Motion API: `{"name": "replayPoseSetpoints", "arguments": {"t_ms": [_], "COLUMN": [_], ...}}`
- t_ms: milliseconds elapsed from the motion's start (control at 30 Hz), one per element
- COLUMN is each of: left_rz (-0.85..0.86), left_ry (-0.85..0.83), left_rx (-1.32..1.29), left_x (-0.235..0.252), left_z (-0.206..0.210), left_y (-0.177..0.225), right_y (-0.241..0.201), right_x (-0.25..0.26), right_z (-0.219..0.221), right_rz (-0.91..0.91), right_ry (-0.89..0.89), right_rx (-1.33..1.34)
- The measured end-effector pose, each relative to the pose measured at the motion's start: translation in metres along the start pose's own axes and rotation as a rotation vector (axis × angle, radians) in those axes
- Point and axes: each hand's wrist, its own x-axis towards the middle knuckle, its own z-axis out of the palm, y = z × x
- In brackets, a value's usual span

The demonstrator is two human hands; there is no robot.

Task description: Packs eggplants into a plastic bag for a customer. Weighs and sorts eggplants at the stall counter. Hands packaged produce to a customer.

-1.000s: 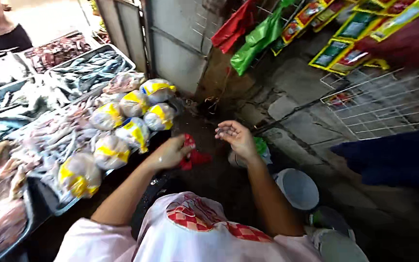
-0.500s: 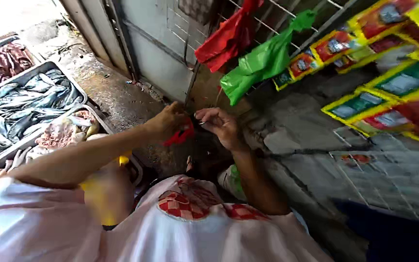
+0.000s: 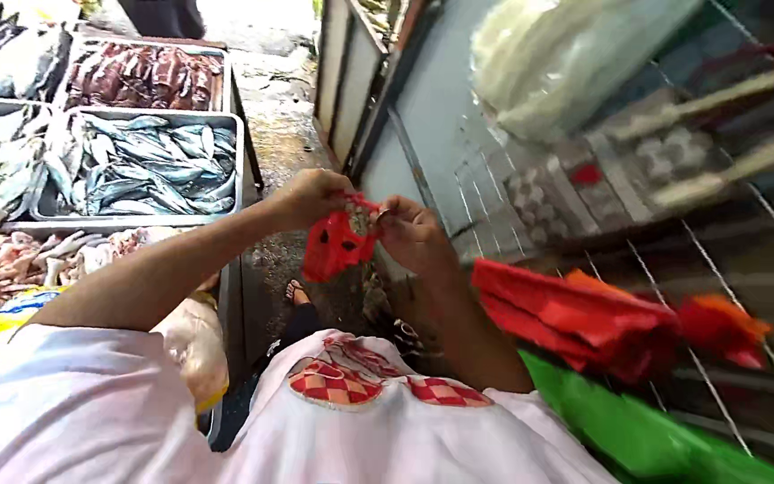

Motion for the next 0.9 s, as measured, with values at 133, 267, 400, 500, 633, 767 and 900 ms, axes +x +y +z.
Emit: {"name": "replayPoseSetpoints", "arguments": {"t_ms": [133,267,400,500,633,767,900], "left_rz": [-0.015,0.161,0.305,0.174,-0.164,-0.345,-0.549], "left_ry": [0.165,0.345,0.529,0.598,0.7,0.874,1.081], "left_rx": [-0.207,-0.284,0.02,-0.003,-0.239,-0.295,-0.33], "left_x": [0.032,0.067,0.109,0.14,0.166,0.152,0.123], "left_z": [-0.044,-0.081,-0.125,-0.159,-0.215,-0.248,-0.256], "left_y": [-0.044,-0.085,-0.124,-0.16,-0.211,-0.261,-0.274], "right_y": [0.01,0.01,0.014,0.019,0.023,0.025,0.024], "right_x": [0.094,0.17,0.249,0.327,0.443,0.566,0.677], "right_z": [-0.015,-0.019,-0.023,-0.033,-0.052,-0.068,-0.062], "right_rz": [-0.132,-0.157,-0.023,0.018,0.107,0.151,0.152], "right_ry": [0.036,0.002,-0.198,-0.296,-0.359,-0.368,-0.46], "right_rx": [0.062,-0.035,-0.157,-0.133,0.008,-0.041,-0.218]}}
